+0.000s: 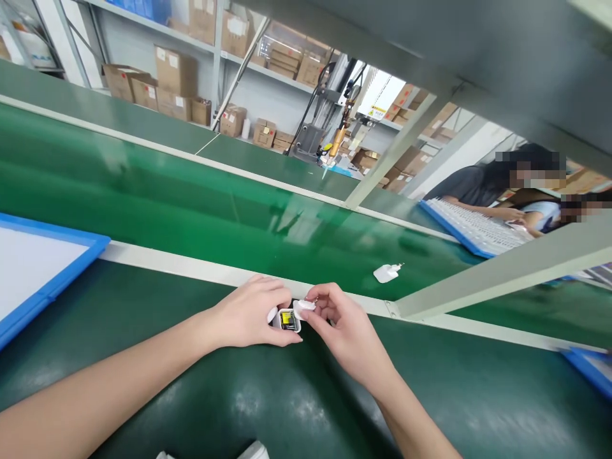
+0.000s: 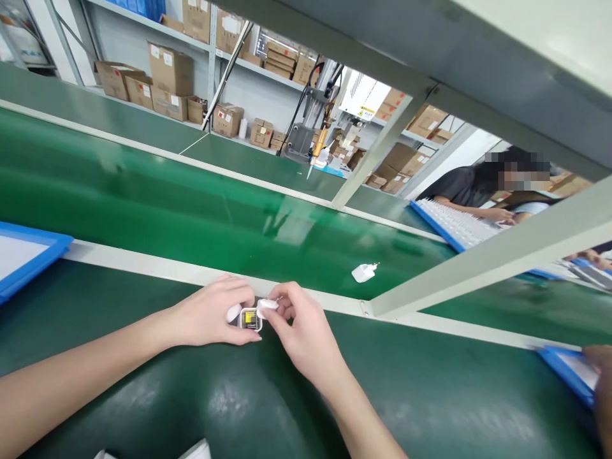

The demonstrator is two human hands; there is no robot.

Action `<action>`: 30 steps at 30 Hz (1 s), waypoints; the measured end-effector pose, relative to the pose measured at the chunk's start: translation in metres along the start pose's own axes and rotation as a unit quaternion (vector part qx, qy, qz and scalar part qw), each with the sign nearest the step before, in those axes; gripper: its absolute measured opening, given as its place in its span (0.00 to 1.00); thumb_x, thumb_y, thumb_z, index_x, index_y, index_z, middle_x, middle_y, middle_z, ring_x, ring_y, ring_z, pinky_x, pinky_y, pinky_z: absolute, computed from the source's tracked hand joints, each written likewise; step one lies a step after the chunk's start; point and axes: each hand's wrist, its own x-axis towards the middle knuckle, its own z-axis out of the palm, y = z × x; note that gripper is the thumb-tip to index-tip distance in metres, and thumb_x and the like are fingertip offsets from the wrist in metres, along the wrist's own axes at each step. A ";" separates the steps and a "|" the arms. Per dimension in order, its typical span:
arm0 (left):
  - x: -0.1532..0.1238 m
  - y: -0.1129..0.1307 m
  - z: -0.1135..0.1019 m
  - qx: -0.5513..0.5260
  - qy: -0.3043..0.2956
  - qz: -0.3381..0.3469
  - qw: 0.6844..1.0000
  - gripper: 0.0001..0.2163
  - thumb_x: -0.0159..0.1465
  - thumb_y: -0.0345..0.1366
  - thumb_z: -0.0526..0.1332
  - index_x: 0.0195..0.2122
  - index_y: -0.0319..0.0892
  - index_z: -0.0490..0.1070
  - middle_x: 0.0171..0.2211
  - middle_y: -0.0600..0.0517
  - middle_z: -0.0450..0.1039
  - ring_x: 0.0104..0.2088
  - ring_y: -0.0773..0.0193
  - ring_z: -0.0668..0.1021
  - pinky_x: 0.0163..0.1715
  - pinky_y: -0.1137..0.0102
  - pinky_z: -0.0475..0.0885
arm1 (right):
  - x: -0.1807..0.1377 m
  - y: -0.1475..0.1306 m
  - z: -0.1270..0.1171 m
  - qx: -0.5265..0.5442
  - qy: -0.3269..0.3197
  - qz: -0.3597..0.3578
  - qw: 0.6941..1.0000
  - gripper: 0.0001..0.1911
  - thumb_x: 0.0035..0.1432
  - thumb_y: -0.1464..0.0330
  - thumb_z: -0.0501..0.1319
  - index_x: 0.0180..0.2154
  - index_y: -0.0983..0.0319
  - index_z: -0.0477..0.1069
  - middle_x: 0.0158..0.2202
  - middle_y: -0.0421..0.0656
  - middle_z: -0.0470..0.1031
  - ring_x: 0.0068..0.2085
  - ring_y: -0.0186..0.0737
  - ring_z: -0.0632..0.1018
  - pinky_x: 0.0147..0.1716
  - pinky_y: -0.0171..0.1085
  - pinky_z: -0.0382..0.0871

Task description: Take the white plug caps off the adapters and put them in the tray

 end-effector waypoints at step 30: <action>-0.001 0.018 0.014 -0.068 0.004 -0.095 0.993 0.18 0.54 0.50 0.71 0.26 0.44 0.66 0.30 0.54 0.73 0.37 0.56 0.73 0.37 0.66 0.64 | -0.008 -0.015 -0.003 -0.139 -0.064 -0.044 0.987 0.10 0.71 0.62 0.56 0.36 0.58 0.69 0.32 0.41 0.75 0.31 0.40 0.73 0.29 0.36 0.66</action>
